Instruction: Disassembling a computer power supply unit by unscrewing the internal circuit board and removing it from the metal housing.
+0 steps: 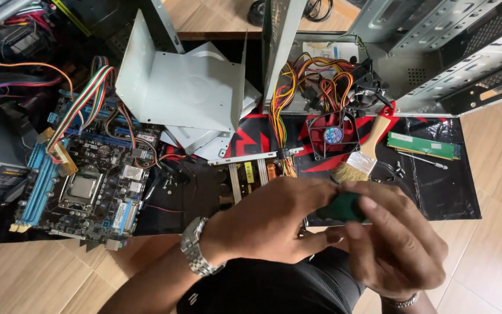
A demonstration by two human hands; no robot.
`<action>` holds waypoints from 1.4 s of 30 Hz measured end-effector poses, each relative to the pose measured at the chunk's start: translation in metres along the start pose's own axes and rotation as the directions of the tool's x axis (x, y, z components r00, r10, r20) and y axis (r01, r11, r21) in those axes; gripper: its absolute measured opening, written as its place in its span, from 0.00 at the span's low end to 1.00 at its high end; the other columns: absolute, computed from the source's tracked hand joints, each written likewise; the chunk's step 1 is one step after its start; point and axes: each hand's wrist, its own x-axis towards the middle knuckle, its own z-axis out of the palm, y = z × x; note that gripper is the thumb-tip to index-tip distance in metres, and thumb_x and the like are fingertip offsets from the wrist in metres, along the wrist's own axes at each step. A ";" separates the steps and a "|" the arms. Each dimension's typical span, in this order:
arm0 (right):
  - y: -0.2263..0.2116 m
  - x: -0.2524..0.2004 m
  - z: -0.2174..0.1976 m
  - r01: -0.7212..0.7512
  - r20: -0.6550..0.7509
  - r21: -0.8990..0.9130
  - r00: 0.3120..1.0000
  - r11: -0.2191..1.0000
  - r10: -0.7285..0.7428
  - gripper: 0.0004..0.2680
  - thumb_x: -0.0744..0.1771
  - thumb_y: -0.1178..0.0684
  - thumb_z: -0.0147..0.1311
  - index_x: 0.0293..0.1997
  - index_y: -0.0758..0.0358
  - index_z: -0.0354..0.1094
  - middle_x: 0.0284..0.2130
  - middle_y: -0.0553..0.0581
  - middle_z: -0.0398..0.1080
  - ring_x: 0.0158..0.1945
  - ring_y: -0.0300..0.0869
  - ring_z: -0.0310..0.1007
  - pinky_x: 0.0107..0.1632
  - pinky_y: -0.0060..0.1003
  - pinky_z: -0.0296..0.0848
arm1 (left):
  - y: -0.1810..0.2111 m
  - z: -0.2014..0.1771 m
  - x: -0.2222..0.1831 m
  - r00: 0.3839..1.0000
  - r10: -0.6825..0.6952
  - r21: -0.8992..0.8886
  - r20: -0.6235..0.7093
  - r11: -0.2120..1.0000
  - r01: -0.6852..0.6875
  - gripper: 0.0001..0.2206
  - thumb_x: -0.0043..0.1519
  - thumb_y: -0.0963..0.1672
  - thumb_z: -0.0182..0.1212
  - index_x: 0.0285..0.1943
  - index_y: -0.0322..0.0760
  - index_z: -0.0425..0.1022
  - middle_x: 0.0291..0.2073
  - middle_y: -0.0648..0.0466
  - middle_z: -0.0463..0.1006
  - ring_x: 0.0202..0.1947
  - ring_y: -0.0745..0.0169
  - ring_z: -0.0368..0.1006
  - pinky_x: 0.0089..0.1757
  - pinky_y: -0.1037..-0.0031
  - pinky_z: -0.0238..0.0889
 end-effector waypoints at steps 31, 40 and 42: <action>0.002 0.005 -0.009 -0.152 0.044 0.182 0.988 0.971 0.146 0.14 0.63 0.54 0.60 0.47 0.74 0.68 0.38 0.74 0.72 0.41 0.55 0.78 0.46 0.41 0.81 | 0.006 -0.001 -0.002 0.993 -0.078 -0.016 0.092 0.997 0.080 0.16 0.62 0.43 0.65 0.56 0.31 0.71 0.43 0.45 0.81 0.39 0.45 0.79 0.42 0.63 0.70; 0.000 0.005 -0.014 -0.085 0.184 0.282 0.982 0.956 0.033 0.14 0.70 0.53 0.49 0.61 0.71 0.61 0.51 0.78 0.72 0.54 0.63 0.81 0.57 0.50 0.85 | 0.005 -0.006 -0.006 0.992 -0.089 -0.100 0.084 0.990 0.098 0.19 0.66 0.44 0.59 0.65 0.33 0.67 0.60 0.43 0.77 0.58 0.43 0.78 0.55 0.64 0.69; 0.003 0.004 -0.010 -0.043 0.147 0.237 0.989 0.971 0.008 0.14 0.68 0.53 0.54 0.58 0.71 0.63 0.47 0.75 0.72 0.49 0.60 0.80 0.52 0.46 0.84 | 0.007 -0.005 -0.006 0.992 -0.096 -0.082 0.083 0.991 0.103 0.15 0.65 0.44 0.60 0.58 0.34 0.69 0.49 0.45 0.78 0.47 0.46 0.78 0.47 0.64 0.66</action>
